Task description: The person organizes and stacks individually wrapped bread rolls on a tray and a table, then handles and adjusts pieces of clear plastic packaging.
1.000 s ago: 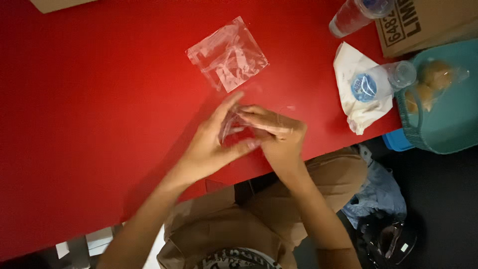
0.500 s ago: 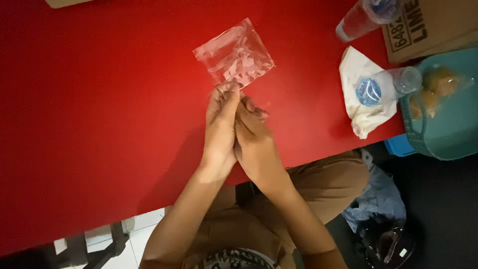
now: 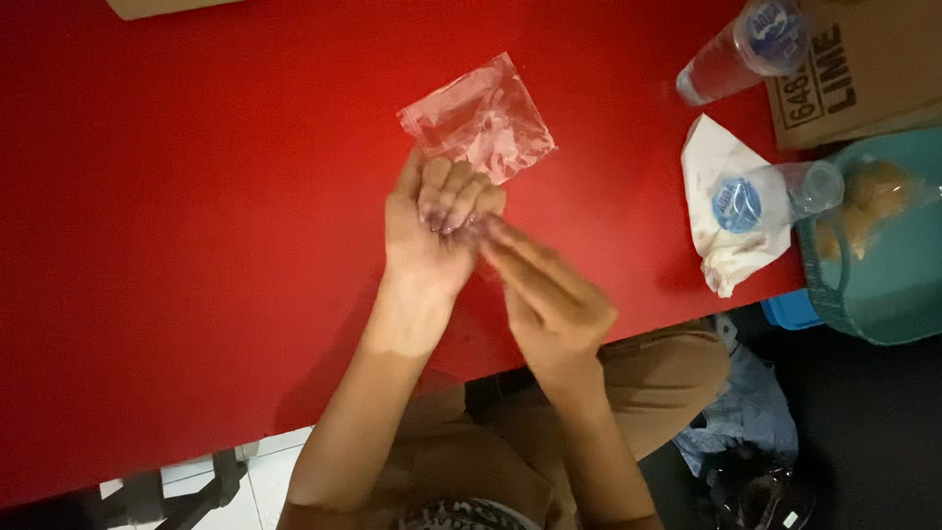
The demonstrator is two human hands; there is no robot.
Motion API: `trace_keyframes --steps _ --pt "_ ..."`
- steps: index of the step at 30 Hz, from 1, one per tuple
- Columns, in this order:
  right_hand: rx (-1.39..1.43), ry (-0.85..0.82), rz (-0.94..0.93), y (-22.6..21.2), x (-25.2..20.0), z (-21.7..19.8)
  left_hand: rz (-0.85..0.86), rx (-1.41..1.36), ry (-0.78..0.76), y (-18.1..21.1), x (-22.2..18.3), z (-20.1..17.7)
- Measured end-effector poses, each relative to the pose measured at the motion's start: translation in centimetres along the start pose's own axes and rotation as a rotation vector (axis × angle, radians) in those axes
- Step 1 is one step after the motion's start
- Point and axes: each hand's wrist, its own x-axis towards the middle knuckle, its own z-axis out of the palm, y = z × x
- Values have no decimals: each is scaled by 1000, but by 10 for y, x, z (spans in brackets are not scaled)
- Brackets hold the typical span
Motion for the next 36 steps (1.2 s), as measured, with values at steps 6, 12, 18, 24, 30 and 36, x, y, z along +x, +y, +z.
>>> trace_keyframes --steps 6,12,18,24,30,36 --pt "-66 133 1 8 30 3 56 375 378 -3 -10 15" --pt "-81 121 -22 6 39 40 143 682 531 -12 -14 6" --pt "-175 34 -98 21 14 46 78 886 661 -3 -18 34" --pt "-83 -159 20 35 11 -5 57 1602 649 -4 -24 -7" --pt "-13 -172 257 52 21 -50 -93 1161 569 -40 -10 28" --pt "267 -229 503 51 13 -72 -225 575 491 -58 1 22"
